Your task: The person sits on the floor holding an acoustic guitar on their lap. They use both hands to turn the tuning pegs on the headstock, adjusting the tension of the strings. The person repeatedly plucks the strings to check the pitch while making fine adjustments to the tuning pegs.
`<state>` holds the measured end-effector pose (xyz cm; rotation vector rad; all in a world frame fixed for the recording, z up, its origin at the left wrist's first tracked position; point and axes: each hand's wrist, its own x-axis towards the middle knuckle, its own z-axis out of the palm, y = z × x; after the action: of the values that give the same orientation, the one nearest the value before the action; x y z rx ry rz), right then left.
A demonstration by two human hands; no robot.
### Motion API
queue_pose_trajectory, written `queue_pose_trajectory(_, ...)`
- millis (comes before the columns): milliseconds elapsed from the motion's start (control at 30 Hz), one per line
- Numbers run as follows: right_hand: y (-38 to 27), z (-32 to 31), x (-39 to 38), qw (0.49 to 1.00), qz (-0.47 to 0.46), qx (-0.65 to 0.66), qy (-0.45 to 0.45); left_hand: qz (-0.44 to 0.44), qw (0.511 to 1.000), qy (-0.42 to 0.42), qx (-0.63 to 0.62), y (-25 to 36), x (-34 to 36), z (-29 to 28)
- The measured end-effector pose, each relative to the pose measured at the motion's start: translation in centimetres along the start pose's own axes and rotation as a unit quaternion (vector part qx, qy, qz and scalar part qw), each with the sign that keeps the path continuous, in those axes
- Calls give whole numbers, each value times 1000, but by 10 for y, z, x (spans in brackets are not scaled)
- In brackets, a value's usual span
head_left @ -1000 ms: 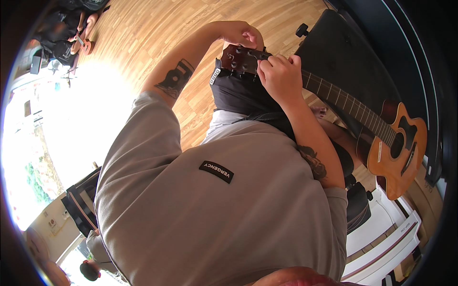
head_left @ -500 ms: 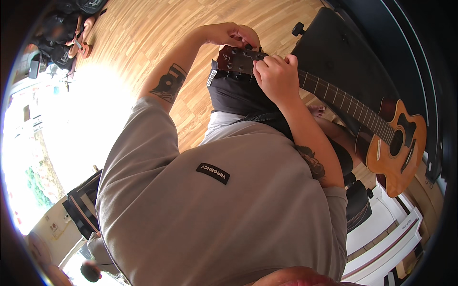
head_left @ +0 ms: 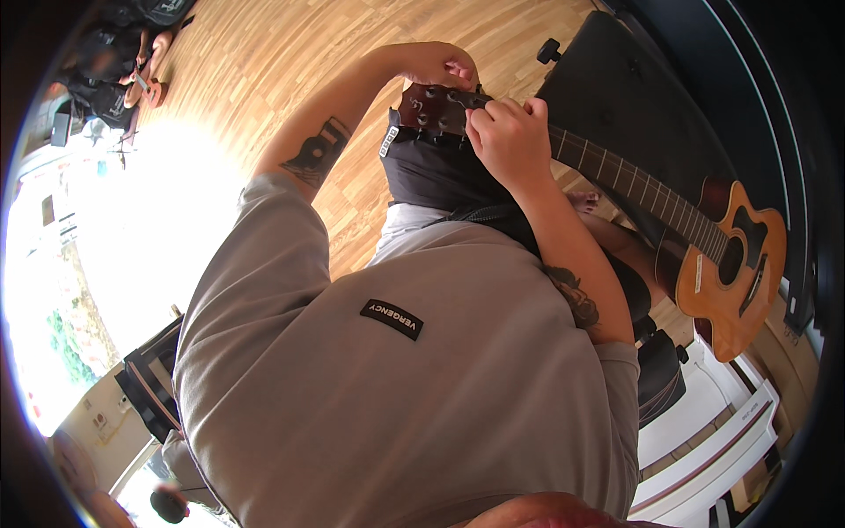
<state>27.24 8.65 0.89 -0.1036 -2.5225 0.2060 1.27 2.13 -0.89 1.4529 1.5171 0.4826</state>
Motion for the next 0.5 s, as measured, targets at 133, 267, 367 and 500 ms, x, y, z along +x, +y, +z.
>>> queue_pose_trajectory(133,1,0,-1,1000,0,-6,3,-31,997,31,-66,21,-10,7)
queue_pose_trajectory(267,1,1,-1,1000,0,-8,2,-81,995,47,-20,23,-9,11)
queue_pose_trajectory(367,0,1,0,1000,-1,-4,2,84,990,49,-107,6,-16,7)
queue_pose_trajectory(500,1,2,-1,1000,-2,-7,6,46,995,11,-88,14,-20,-2)
